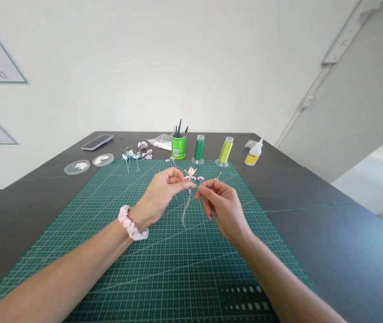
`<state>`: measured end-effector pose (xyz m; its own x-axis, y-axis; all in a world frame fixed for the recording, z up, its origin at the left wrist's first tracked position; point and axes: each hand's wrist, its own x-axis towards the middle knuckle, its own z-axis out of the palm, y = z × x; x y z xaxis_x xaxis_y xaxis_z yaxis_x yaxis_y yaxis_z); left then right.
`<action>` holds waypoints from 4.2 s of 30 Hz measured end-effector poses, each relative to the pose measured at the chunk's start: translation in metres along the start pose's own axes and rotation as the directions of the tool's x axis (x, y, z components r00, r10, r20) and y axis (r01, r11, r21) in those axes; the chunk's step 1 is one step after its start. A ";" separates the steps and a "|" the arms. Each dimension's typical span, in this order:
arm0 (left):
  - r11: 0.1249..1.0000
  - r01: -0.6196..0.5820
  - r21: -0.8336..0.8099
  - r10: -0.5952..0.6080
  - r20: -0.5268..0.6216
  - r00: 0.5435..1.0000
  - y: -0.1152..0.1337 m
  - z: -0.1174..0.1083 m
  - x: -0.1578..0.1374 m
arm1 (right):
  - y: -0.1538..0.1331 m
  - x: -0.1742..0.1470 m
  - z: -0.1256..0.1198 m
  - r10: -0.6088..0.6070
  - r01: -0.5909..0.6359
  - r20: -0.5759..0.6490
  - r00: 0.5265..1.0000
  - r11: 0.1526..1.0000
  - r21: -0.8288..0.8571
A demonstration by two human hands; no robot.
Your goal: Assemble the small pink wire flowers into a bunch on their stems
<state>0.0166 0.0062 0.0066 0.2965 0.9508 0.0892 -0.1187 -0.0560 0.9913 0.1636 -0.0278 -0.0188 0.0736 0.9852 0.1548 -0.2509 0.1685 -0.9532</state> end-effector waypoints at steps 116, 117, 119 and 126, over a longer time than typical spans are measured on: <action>0.974 0.222 -0.043 -0.219 0.071 0.973 0.004 -0.001 -0.001 | -0.001 -0.004 0.000 -0.102 0.106 0.070 0.992 0.993 -0.054; 0.974 0.220 -0.042 -0.217 0.071 0.974 0.004 -0.001 -0.001 | -0.001 -0.005 0.000 -0.101 0.105 0.074 0.992 0.993 -0.058; 0.975 0.217 -0.038 -0.214 0.070 0.974 0.004 0.000 -0.002 | -0.002 -0.005 0.000 -0.100 0.105 0.077 0.992 0.992 -0.065; 0.976 0.219 -0.010 -0.218 0.062 0.974 0.006 0.001 -0.003 | -0.003 -0.004 0.000 -0.119 0.119 0.000 0.993 0.988 -0.096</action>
<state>0.0156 0.0032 0.0123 0.3734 0.9195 -0.1229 -0.0606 0.1563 0.9859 0.1639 -0.0319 -0.0169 0.1032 0.9581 0.2672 -0.1461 0.2803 -0.9487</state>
